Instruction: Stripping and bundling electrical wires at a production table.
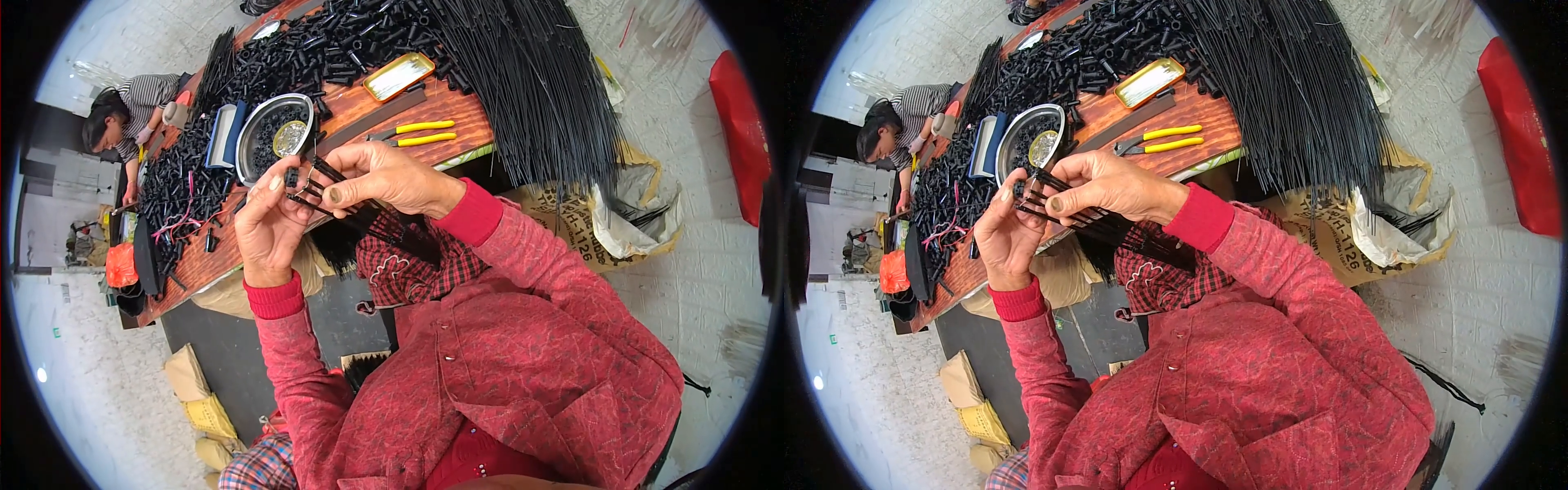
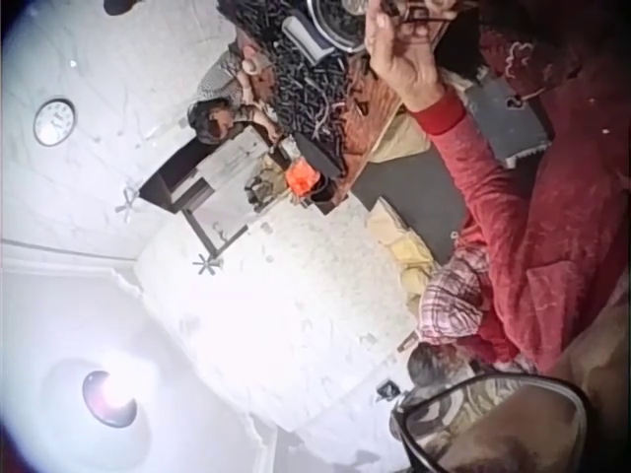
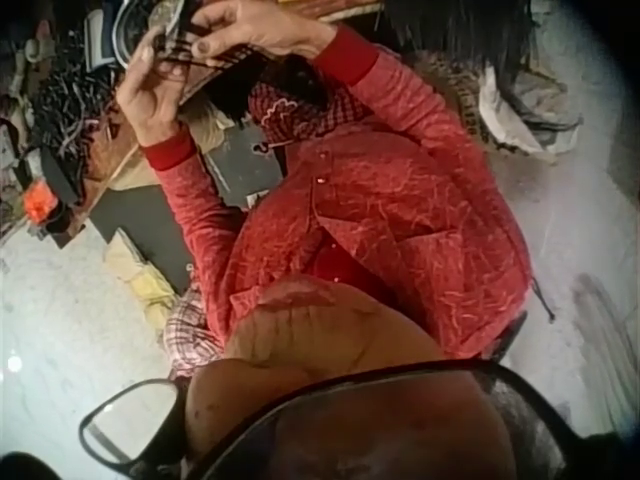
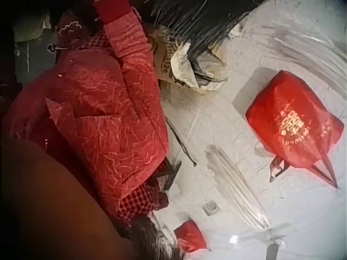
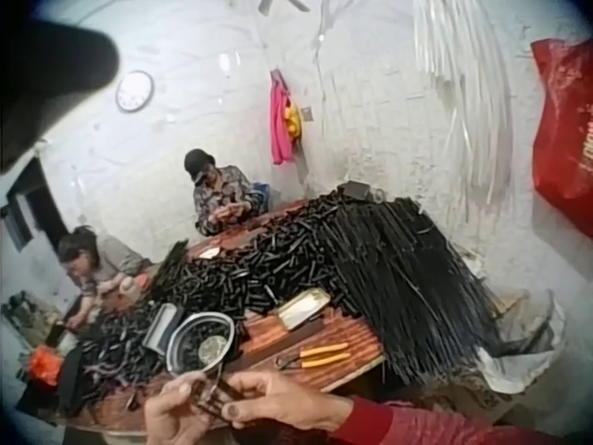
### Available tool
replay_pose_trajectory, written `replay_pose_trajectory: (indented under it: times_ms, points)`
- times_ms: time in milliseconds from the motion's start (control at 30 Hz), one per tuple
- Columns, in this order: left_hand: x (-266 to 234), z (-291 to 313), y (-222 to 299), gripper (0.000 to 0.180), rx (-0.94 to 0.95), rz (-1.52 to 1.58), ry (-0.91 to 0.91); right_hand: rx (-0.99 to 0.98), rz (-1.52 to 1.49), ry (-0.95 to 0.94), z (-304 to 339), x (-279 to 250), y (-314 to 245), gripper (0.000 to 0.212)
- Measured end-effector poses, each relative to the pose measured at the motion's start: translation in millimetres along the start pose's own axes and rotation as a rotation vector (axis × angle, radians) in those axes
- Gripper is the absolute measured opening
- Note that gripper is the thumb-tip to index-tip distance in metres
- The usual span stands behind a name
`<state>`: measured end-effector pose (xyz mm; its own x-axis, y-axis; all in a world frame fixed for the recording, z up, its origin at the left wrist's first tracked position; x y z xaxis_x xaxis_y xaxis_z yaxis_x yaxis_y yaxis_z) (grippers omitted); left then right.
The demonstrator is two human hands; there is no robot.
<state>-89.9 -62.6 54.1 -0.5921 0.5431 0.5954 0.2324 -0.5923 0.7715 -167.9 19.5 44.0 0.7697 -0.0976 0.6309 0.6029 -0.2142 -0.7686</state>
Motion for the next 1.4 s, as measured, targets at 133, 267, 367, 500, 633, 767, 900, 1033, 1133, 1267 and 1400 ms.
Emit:
replay_pose_trajectory:
  times_ms: [133,267,367,500,633,767,900,1033,1133,1267,1400]
  points:
    - [1,1,2,0.038,0.019,-0.026,0.010,-0.005,0.027,0.007,0,-1,0,0.024]
    - [1,1,3,0.038,0.035,-0.029,0.033,-0.005,0.043,0.007,-1,-2,0,0.025]
    - [-1,2,4,0.037,0.059,-0.052,0.071,0.005,0.056,0.012,-1,-3,3,0.025]
    - [-3,1,4,0.035,0.032,-0.075,-0.029,-0.001,0.077,0.019,0,-2,1,0.025]
    - [2,5,8,0.032,0.093,-0.131,0.030,0.000,0.052,0.039,1,1,1,0.024]
    - [3,8,12,0.030,0.135,-0.166,0.082,-0.001,0.072,0.065,1,-2,2,0.024]
    - [2,11,13,0.027,0.161,-0.217,0.080,-0.023,0.097,0.073,2,-1,-2,0.023]
    - [3,14,14,0.024,0.176,-0.222,0.056,-0.008,0.090,0.046,1,0,1,0.023]
    - [6,16,14,0.023,0.182,-0.226,0.024,0.011,0.082,0.024,2,1,2,0.023]
    - [9,16,18,0.022,0.179,-0.355,0.042,0.039,0.060,0.003,0,1,3,0.021]
    - [14,17,20,0.021,0.163,-0.398,0.009,0.068,0.073,-0.001,2,3,4,0.020]
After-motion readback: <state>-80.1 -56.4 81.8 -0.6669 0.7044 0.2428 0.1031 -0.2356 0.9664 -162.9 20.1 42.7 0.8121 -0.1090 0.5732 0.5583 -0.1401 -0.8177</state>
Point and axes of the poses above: each hand's wrist, its own z-axis away from the middle knuckle, its own x-axis out of the palm, y = z × x, the point moved 9 cm from there along -z, towards the middle knuckle, and after that the axes turned 14 degrees about y, right-handed, at the moved point
